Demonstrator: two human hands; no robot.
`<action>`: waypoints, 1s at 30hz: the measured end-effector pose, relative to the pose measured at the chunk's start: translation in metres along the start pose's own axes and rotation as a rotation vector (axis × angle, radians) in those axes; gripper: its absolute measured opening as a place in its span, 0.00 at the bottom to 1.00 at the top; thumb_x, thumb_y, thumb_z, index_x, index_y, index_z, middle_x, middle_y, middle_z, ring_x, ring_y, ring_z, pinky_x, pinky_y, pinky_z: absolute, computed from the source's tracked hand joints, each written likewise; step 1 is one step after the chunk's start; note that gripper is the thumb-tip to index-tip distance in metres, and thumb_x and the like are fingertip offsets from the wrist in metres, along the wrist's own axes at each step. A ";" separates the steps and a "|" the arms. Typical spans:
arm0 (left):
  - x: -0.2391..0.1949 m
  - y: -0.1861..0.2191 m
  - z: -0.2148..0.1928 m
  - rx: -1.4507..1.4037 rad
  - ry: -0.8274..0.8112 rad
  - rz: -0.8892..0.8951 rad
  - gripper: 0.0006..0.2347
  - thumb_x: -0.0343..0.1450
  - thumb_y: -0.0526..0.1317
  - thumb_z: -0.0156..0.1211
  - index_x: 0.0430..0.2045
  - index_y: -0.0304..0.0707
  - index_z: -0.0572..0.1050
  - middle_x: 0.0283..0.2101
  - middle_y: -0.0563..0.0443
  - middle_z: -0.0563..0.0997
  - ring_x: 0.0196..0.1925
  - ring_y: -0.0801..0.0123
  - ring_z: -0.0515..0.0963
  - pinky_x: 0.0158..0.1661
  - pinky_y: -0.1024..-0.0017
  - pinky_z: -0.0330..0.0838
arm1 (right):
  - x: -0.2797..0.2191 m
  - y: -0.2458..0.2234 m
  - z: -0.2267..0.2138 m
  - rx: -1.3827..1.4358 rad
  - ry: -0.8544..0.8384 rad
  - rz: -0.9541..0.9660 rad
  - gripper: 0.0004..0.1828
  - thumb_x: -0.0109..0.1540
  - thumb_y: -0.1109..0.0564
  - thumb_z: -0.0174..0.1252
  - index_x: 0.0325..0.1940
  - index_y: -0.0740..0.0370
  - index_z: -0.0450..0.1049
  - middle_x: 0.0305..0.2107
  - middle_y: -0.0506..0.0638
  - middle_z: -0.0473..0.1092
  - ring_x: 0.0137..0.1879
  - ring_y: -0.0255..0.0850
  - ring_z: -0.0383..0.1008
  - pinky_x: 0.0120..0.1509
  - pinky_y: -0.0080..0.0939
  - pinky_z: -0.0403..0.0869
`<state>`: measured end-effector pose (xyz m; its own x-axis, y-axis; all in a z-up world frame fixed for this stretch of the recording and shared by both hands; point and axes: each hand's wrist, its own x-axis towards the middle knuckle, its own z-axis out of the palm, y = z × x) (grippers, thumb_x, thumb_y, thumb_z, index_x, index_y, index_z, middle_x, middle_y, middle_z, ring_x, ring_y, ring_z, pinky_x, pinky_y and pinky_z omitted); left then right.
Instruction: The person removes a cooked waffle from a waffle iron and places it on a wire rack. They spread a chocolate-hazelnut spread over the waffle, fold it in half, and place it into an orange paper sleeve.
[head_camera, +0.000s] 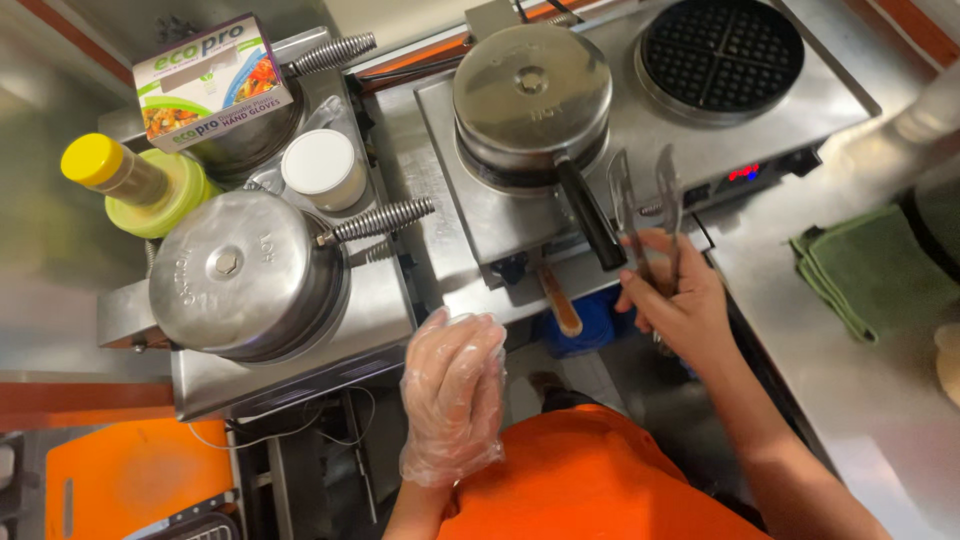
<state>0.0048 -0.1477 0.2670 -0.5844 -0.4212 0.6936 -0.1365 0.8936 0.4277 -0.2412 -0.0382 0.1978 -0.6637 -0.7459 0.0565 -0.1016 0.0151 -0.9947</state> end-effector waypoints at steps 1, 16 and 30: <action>0.005 -0.002 0.007 -0.046 -0.025 -0.026 0.14 0.71 0.28 0.61 0.51 0.37 0.75 0.51 0.47 0.79 0.55 0.56 0.80 0.65 0.49 0.69 | 0.009 0.008 -0.003 0.028 -0.047 0.067 0.20 0.65 0.63 0.56 0.61 0.60 0.65 0.25 0.49 0.74 0.21 0.29 0.65 0.24 0.31 0.65; 0.038 -0.010 0.075 -0.154 0.062 -0.237 0.11 0.69 0.28 0.57 0.45 0.35 0.76 0.45 0.44 0.82 0.46 0.52 0.82 0.48 0.61 0.77 | 0.074 0.004 -0.012 0.804 -0.502 -0.135 0.16 0.67 0.67 0.59 0.59 0.65 0.68 0.31 0.68 0.75 0.24 0.34 0.65 0.29 0.35 0.67; 0.040 -0.005 0.073 -0.167 0.076 -0.261 0.12 0.67 0.26 0.57 0.44 0.33 0.77 0.35 0.48 0.81 0.38 0.56 0.82 0.44 0.62 0.76 | 0.153 -0.126 -0.027 0.409 -0.406 -0.514 0.20 0.74 0.50 0.58 0.64 0.66 0.68 0.41 0.65 0.76 0.22 0.37 0.73 0.25 0.32 0.64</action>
<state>-0.0762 -0.1579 0.2506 -0.4844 -0.6489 0.5868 -0.1370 0.7188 0.6816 -0.3503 -0.1363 0.3338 -0.2753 -0.7797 0.5624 0.0110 -0.5876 -0.8091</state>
